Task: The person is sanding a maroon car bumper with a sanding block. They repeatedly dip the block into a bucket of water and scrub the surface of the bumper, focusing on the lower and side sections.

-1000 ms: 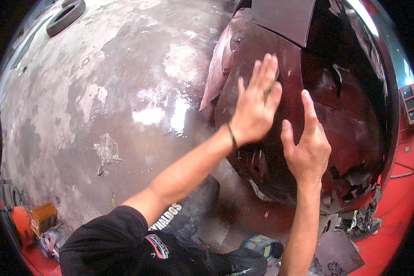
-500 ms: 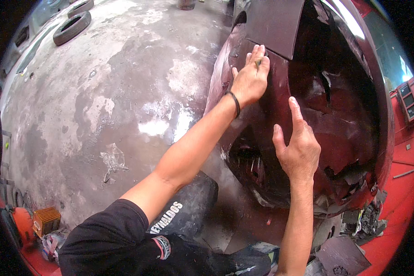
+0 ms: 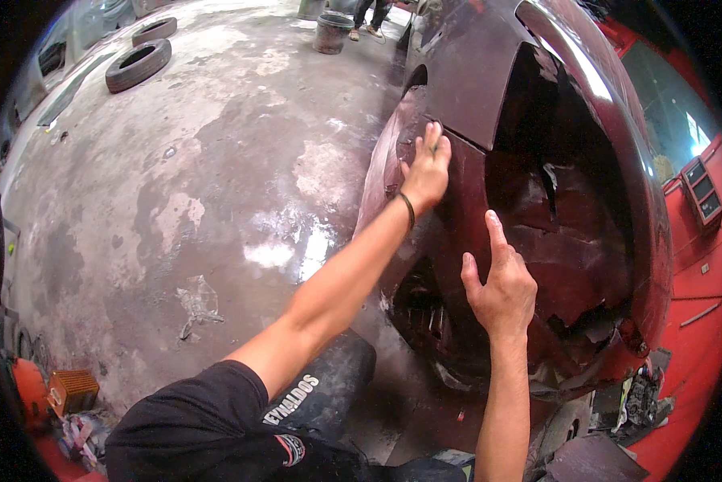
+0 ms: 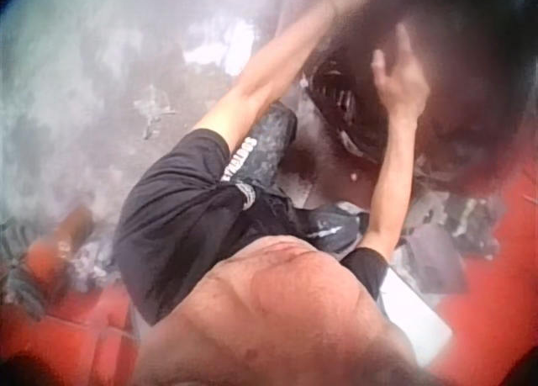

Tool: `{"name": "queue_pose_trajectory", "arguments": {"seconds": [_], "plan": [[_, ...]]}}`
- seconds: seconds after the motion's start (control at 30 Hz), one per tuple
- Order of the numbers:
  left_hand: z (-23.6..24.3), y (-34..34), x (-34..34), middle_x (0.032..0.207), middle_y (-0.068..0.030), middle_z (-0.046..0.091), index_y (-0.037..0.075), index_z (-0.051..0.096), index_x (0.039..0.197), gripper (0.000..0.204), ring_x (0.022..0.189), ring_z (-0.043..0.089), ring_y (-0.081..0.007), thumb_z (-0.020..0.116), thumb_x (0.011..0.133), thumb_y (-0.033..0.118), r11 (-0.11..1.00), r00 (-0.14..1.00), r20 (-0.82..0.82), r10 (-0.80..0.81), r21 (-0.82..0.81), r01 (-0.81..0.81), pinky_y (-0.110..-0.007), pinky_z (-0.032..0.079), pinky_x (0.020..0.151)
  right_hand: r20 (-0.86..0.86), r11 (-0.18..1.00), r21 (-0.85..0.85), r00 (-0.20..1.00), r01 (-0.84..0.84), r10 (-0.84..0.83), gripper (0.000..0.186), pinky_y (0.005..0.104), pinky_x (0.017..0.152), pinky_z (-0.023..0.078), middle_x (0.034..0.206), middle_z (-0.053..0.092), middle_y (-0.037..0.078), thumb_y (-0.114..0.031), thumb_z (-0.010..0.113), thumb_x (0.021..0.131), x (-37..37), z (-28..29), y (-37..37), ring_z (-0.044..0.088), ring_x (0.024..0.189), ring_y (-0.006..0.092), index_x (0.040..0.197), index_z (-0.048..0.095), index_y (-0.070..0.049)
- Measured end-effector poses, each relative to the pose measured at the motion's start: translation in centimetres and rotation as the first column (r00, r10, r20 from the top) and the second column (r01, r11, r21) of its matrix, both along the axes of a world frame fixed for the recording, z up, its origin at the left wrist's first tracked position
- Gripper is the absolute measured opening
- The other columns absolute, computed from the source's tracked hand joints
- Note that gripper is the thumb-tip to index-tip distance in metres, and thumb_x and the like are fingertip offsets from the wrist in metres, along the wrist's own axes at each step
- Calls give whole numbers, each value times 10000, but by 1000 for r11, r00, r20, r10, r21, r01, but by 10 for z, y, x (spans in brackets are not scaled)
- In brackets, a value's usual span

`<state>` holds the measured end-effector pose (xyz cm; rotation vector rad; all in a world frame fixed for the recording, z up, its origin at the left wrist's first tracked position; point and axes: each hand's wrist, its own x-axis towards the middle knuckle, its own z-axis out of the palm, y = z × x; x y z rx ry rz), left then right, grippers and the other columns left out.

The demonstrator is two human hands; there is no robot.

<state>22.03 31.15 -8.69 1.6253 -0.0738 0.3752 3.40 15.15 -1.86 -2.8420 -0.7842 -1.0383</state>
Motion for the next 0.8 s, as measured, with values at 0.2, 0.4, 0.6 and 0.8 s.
{"name": "queue_pose_trajectory", "arguments": {"seconds": [0.2, 0.4, 0.6, 0.8], "plan": [[-35, -31, -45, 1891, -37, 81, 231, 113, 1809, 714, 1734, 47, -362, 318, 1187, 515, 998, 975, 220, -24, 55, 12, -815, 20, 1270, -48, 997, -16, 996, 72, -73, 771, 473, 846, 644, 1284, 778, 160, -211, 789, 954, -1, -7, -9, 775, 950, 371, 1665, 492, -183], [-9, 0, -3, 1886, -53, 100, 178, 144, 1801, 730, 1729, 53, -380, 283, 1186, 548, 999, 999, 1, -35, -6, 35, -809, 29, 1278, -14, 1000, -12, 1000, 24, -24, 785, 475, 859, 642, 1311, 772, 167, -192, 781, 959, 4, -8, -1, 782, 996, 382, 1678, 468, -186], [-43, -22, -44, 1887, -77, 96, 182, 170, 1801, 716, 1730, 59, -386, 333, 1187, 511, 995, 961, 277, -21, 96, -6, -785, -13, 1283, -24, 997, -69, 999, 38, -39, 767, 476, 941, 634, 1509, 689, 157, -180, 746, 986, 5, -13, -7, 763, 1172, 402, 1684, 428, -154], [-21, 5, 19, 1864, -166, 153, 49, 189, 1777, 793, 1721, 102, -398, 291, 1181, 562, 994, 993, 73, 91, 45, -95, -714, 19, 1328, -67, 996, -69, 996, 58, -63, 760, 465, 983, 629, 1574, 647, 143, -183, 734, 993, 7, -12, 1, 744, 1236, 391, 1683, 418, -148]]}}
